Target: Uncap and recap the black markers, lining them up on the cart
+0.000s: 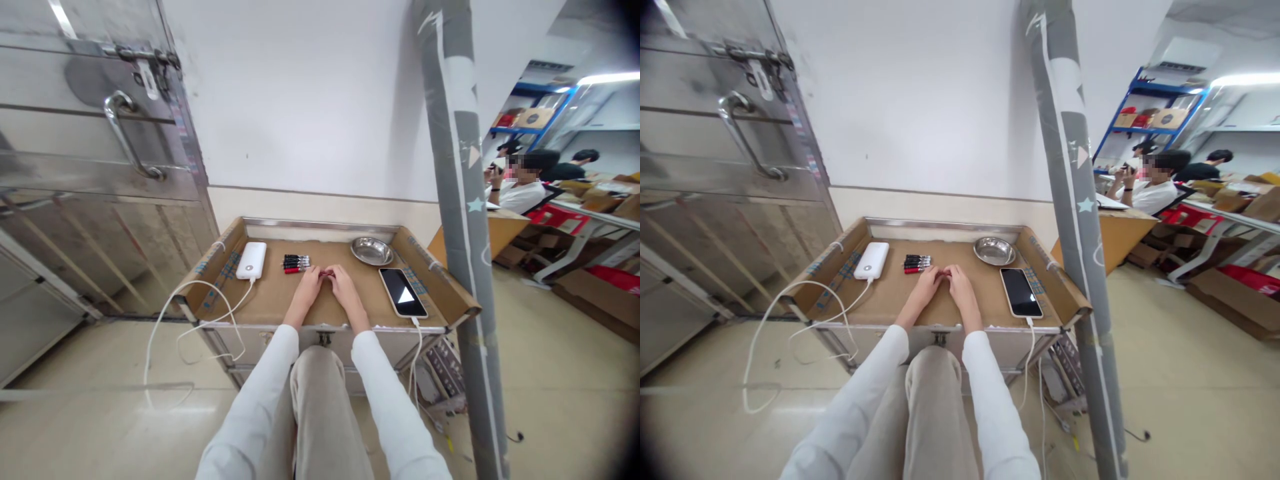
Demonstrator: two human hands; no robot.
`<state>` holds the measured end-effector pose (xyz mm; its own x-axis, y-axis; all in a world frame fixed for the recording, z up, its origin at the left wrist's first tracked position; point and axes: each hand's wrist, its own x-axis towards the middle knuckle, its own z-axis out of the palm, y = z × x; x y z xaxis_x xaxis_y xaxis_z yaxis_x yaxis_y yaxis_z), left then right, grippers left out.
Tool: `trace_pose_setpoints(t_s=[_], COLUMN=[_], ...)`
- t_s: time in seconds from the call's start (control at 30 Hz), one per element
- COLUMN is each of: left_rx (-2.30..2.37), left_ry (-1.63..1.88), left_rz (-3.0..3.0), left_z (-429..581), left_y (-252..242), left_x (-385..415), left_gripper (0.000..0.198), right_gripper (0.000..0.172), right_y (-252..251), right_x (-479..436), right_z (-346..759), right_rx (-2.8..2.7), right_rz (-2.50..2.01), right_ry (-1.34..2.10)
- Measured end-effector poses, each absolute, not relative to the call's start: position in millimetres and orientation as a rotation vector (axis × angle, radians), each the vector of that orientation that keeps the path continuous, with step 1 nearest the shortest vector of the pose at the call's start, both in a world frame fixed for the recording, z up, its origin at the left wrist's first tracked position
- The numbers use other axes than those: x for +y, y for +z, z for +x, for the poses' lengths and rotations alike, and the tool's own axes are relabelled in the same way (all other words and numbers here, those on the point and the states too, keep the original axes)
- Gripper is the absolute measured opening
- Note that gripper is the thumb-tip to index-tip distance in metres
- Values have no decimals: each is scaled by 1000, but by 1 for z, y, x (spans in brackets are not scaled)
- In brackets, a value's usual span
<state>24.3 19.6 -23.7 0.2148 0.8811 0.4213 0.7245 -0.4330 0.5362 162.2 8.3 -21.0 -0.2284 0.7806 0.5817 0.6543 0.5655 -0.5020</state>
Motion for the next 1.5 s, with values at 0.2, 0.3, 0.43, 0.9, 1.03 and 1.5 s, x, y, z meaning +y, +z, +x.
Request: trace_pose_setpoints(t_s=[0.2, 0.3, 0.43, 0.9, 1.03, 1.5], left_rx=[1478, 1440, 1636, 2093, 1917, 1728], left_ry=[1073, 1077, 1074, 745, 745, 940], left_rz=[2202, 2200, 2322, 2435, 2507, 2525], left_z=[22, 23, 25, 27, 27, 25], left_y=[-22, -21, -14, -14, -17, -12], left_x=[18, 16, 7, 1, 5, 7], left_gripper=[17, 21, 25, 29, 26, 23], right_gripper=[25, 24, 22, 26, 26, 31], right_y=[-23, -22, -21, -13, -10, -10], right_x=[11, 11, 9, 0, -2, -4], right_z=[162, 162, 162, 164, 163, 162], right_rx=[-1953, -1957, -1938, -1914, -1937, -1849], right_rz=[-1176, -1190, -1229, -1540, -1623, -1523], right_ry=[263, 265, 217, 27, -50, -80])
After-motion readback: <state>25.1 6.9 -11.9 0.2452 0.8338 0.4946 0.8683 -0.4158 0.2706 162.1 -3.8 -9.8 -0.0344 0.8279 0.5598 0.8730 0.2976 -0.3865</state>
